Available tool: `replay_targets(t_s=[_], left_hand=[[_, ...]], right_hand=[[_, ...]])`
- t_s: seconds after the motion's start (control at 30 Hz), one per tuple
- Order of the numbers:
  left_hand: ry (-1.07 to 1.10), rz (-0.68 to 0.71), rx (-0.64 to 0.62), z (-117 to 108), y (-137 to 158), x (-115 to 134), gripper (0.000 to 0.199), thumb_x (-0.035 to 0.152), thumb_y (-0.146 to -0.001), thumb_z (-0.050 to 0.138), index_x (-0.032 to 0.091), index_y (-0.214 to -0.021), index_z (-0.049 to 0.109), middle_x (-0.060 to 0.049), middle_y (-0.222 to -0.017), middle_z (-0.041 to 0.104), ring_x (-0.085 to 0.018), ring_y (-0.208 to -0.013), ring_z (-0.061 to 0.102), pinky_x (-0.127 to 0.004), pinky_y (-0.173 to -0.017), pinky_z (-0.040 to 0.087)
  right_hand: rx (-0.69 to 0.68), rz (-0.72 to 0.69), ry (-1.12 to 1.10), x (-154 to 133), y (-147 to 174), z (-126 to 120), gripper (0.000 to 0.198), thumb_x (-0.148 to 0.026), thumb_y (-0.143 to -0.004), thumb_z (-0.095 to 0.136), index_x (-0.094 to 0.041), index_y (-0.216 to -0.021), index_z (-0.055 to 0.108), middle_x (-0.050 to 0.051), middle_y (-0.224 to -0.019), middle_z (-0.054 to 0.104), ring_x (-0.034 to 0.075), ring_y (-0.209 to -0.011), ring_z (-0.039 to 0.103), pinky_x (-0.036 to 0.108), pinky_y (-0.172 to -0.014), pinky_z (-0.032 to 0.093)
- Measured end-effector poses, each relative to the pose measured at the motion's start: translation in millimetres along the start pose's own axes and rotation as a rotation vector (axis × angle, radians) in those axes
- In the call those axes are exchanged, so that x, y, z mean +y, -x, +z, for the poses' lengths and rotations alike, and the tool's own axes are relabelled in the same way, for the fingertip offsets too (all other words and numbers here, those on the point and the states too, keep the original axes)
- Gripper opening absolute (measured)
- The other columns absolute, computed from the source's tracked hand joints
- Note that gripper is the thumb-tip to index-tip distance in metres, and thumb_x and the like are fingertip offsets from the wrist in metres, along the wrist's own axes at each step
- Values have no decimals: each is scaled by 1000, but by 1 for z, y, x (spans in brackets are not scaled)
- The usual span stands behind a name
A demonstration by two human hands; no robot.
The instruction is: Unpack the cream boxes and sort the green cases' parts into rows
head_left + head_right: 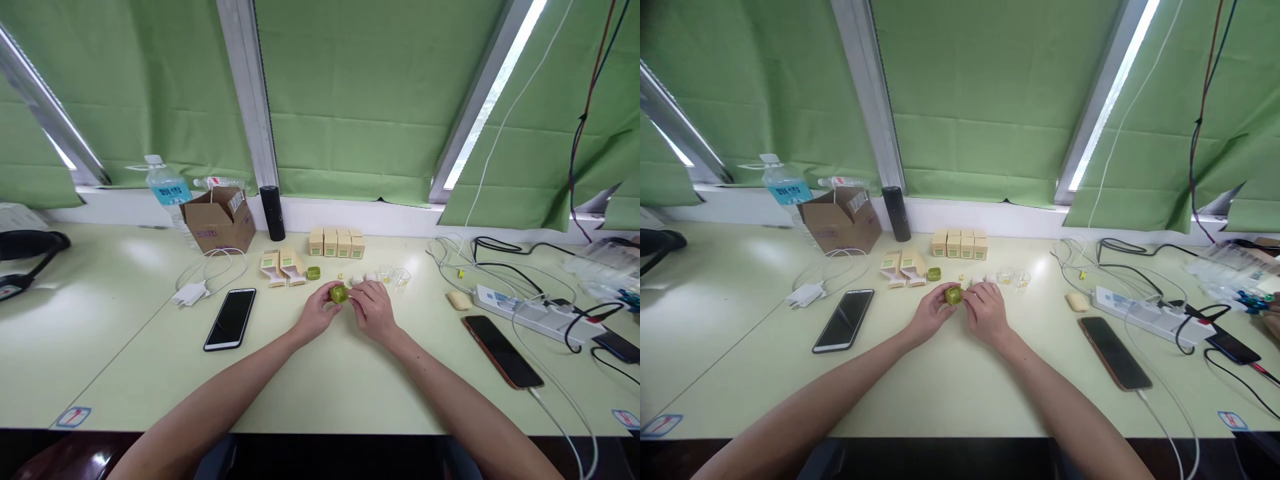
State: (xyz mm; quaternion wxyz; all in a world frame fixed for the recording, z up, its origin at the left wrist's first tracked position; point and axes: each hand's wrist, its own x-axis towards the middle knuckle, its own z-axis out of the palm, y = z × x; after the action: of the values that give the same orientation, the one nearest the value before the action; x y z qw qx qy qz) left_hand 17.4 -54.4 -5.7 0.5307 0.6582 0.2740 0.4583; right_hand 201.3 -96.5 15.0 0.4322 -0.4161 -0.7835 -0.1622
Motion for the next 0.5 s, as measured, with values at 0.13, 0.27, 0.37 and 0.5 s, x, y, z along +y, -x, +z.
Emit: replay_targets(t_s=[0.13,0.27,0.37,0.5], left_hand=[[117,13,-48,0,1,3,50,29,-84,76,20,-130,60,-14,-133,64,-28,-121,62,-42,-104,49],[189,-5,-122,1,3,7,60,30,-85,78,23,-138,51,-12,-123,69,-25,-114,65,-41,-103,48],[285,-34,-144,0,3,10,68,32,-83,81,25,-141,46,-10,-113,72,-22,-103,69,-39,-97,51],[395,-116,-25,-3,-1,9,48,45,-84,79,19,-121,63,-9,-101,74,-22,-95,70,-41,-90,56]], right_hand=[[-38,-2,-38,1,2,0,39,-17,-93,56,-20,-132,57,15,-124,65,29,-111,61,46,-87,52],[-87,-57,-100,-1,2,1,48,-14,-95,51,-20,-142,50,15,-124,66,29,-112,63,45,-87,56],[-71,-30,-130,-2,2,2,45,-17,-96,52,-21,-141,51,15,-120,67,28,-107,65,44,-82,59],[-12,30,-150,-1,2,1,45,-24,-96,59,-22,-140,52,15,-122,66,29,-111,65,47,-89,60]])
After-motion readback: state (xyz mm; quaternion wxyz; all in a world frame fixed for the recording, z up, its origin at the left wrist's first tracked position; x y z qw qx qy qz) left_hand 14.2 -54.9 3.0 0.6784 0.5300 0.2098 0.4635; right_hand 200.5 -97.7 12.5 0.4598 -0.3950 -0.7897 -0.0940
